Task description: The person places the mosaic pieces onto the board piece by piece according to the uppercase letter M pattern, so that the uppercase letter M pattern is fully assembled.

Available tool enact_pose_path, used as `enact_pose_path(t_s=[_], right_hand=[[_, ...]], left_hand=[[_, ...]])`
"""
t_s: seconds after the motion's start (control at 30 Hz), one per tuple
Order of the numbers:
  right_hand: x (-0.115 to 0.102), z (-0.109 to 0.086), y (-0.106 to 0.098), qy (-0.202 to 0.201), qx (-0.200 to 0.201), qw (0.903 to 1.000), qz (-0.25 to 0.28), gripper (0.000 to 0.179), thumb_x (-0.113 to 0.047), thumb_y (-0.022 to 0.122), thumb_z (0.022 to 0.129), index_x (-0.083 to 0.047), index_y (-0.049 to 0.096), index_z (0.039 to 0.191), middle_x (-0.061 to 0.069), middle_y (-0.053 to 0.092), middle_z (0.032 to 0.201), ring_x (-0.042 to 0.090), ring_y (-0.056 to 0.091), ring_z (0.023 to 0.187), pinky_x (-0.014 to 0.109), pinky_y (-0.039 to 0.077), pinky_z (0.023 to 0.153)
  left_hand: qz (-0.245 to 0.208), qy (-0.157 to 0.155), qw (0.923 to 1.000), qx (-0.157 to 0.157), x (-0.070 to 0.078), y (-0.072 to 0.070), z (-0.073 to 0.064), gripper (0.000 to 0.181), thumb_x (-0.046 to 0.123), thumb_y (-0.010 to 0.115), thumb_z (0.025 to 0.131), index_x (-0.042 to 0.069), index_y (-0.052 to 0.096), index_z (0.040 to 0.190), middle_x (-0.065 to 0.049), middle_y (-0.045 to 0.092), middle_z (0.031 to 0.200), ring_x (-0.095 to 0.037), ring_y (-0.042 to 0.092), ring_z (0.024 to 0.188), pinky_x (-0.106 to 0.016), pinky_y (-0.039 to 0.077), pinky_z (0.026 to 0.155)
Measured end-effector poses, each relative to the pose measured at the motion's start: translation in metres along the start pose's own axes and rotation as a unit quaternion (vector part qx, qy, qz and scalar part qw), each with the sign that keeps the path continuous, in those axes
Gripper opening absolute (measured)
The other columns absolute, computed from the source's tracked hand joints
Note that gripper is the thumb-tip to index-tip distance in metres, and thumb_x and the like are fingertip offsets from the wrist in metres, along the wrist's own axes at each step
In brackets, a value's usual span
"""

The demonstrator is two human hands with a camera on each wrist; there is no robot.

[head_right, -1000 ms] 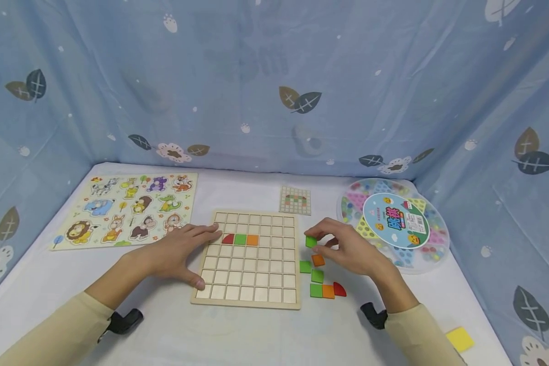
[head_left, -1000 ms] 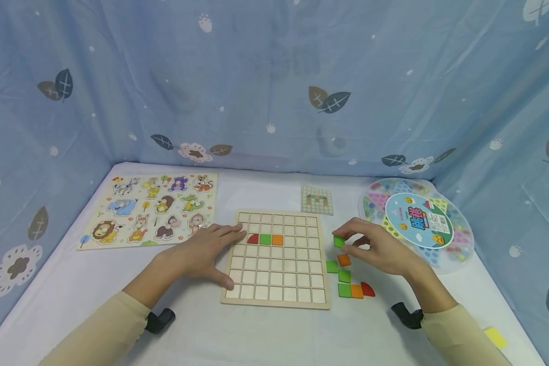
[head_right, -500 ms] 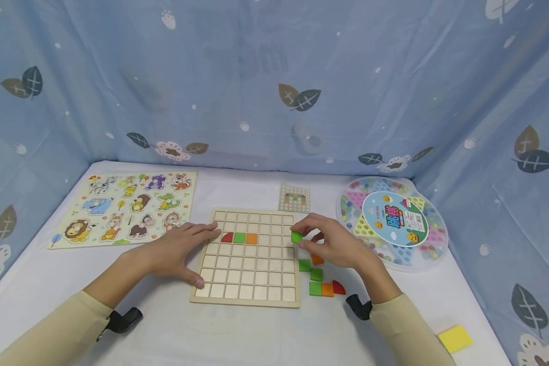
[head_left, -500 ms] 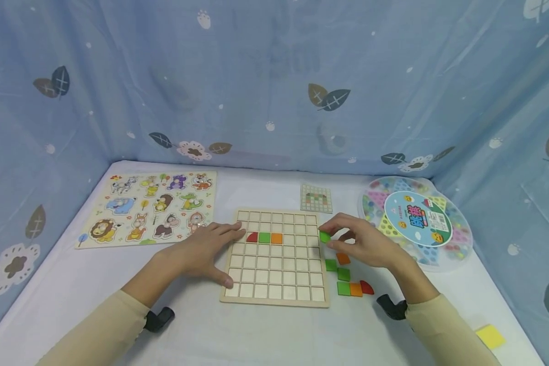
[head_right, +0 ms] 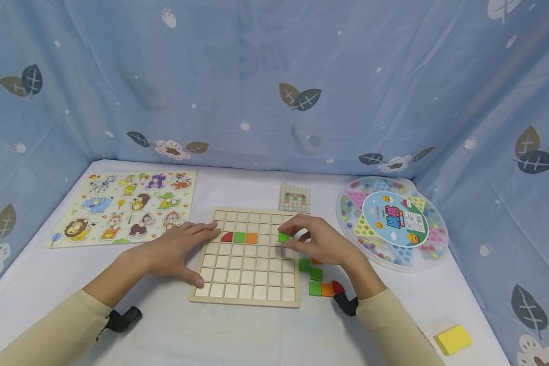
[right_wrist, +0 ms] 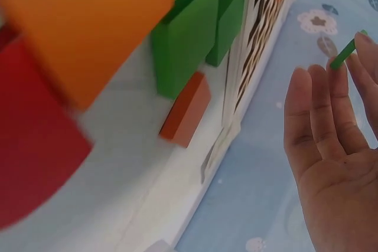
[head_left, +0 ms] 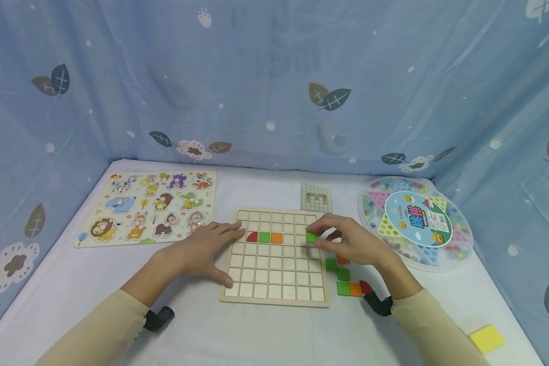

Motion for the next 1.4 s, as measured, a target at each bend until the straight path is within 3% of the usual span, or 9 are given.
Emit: enact_pose_path(t_s=[0.3, 0.83, 1.13, 1.4], right_hand=[[-0.004, 0.014, 0.007, -0.010, -0.004, 0.9999, -0.002, 0.028, -0.017, 0.076, 0.095, -0.016, 0.071, 0.122, -0.005, 0.069, 0.117, 0.016, 0.064, 0.107, 0.037, 0.059, 0.091], [-0.003, 0.033, 0.019, -0.006, -0.027, 0.9994, 0.023, 0.034, -0.012, 0.074, 0.096, -0.010, 0.066, 0.129, 0.002, 0.067, 0.128, 0.021, 0.068, 0.107, 0.040, 0.060, 0.089], [0.001, 0.045, 0.029, -0.009, -0.058, 0.9982, -0.010, 0.036, -0.011, 0.073, 0.096, -0.005, 0.065, 0.130, 0.005, 0.069, 0.118, 0.020, 0.068, 0.103, 0.032, 0.060, 0.084], [-0.002, 0.053, 0.030, 0.021, -0.067, 0.9957, -0.061, 0.036, -0.011, 0.073, 0.096, -0.009, 0.065, 0.132, 0.000, 0.069, 0.117, 0.016, 0.067, 0.100, 0.030, 0.058, 0.085]], left_hand=[[-0.007, -0.003, 1.0000, -0.002, -0.001, 0.001, -0.001, 0.121, 0.083, 0.075, 0.065, 0.022, 0.034, 0.161, -0.002, 0.025, 0.171, -0.037, 0.033, 0.150, -0.070, 0.029, 0.116], [-0.021, -0.010, 0.9997, -0.004, 0.001, -0.001, -0.001, 0.124, 0.080, 0.079, 0.062, 0.021, 0.034, 0.162, -0.004, 0.025, 0.170, -0.040, 0.030, 0.151, -0.073, 0.026, 0.116], [-0.022, -0.013, 0.9996, -0.009, 0.000, -0.001, -0.003, 0.124, 0.080, 0.078, 0.062, 0.021, 0.033, 0.162, -0.003, 0.024, 0.171, -0.037, 0.030, 0.152, -0.071, 0.027, 0.116], [-0.027, -0.012, 0.9995, -0.004, 0.001, -0.001, -0.002, 0.123, 0.079, 0.079, 0.063, 0.022, 0.033, 0.162, -0.002, 0.024, 0.171, -0.038, 0.030, 0.151, -0.072, 0.027, 0.116]])
Point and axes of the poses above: each hand's wrist, its own z-axis towards the middle knuckle, its own y-axis out of the palm, x = y × z, the point moved 4 cm from there along z, towards the middle knuckle
